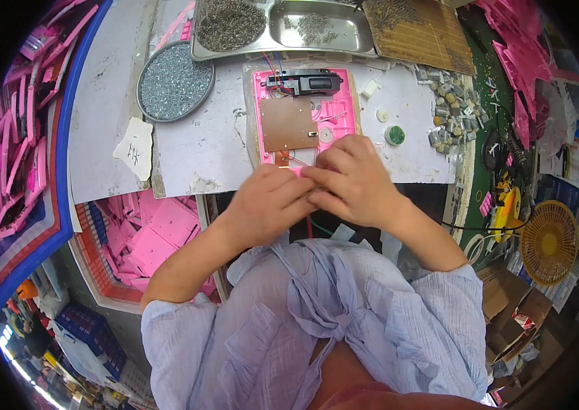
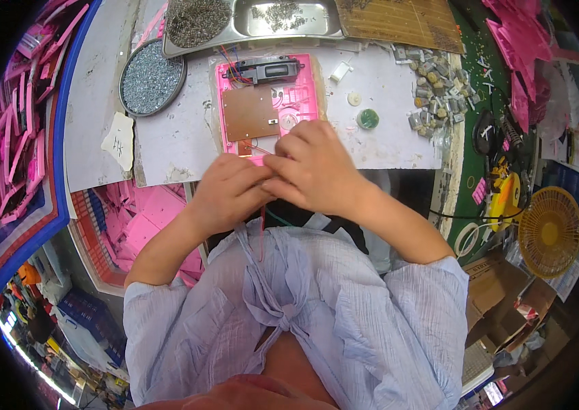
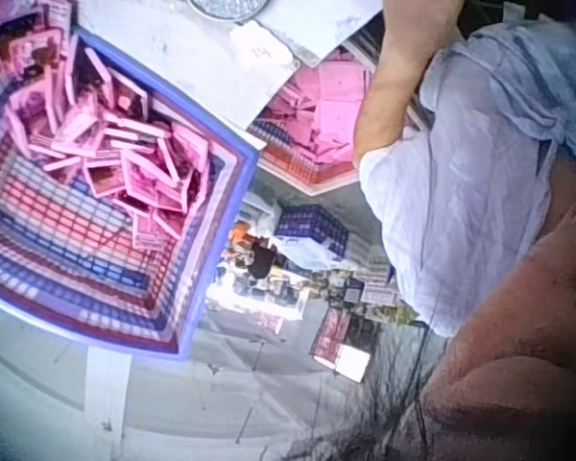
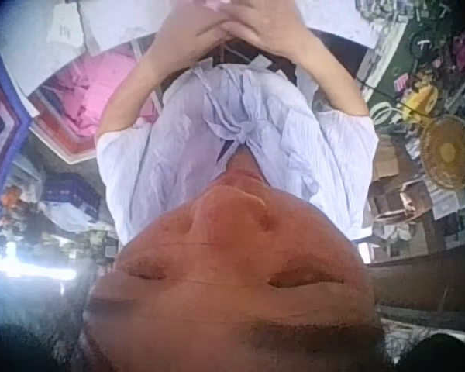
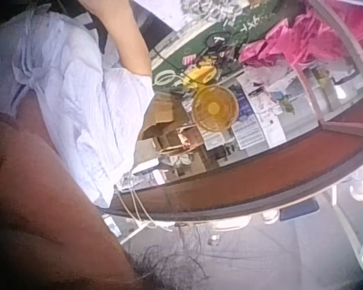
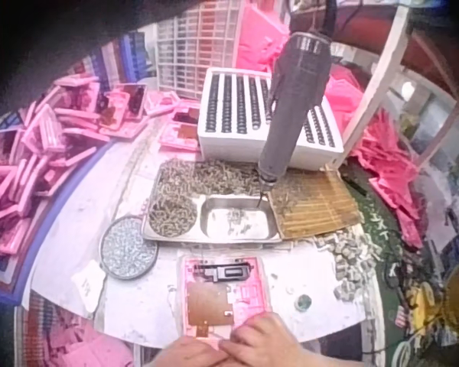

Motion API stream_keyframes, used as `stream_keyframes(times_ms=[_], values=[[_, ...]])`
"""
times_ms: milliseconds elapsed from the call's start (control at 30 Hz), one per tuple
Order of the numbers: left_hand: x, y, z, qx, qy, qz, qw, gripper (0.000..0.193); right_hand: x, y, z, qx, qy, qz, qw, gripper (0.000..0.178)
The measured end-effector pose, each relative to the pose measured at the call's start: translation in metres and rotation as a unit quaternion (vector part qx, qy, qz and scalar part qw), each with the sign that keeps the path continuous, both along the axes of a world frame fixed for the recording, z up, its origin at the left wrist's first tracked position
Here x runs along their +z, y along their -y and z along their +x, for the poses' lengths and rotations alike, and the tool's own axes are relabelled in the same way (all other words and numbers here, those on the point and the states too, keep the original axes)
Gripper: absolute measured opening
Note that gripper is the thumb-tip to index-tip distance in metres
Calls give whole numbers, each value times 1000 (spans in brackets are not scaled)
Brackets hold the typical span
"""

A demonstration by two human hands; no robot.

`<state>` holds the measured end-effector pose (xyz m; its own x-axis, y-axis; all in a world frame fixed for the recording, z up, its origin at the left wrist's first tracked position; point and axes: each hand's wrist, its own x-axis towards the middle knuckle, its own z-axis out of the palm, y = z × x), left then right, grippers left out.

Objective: Assembling components into a pink plastic housing, including using an electric screwdriver and a soldering iron.

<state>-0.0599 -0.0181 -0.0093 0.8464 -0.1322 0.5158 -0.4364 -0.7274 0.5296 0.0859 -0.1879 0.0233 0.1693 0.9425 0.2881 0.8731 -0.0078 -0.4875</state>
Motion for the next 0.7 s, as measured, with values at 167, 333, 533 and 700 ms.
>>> stream_keyframes(times_ms=[167,333,533,700], values=[[-9,-28,-43,238,-79,-71,965,15,-11,-32,-35,-43,12,-8,999,43],[-24,7,-68,129,-202,10,971,11,-14,-31,-45,-31,10,-23,999,43],[-2,-18,-61,-71,-298,-38,951,21,-32,-35,-47,-55,24,2,998,35],[-5,-35,-25,72,-140,-65,985,27,-31,-36,-51,-99,61,-1,993,19]])
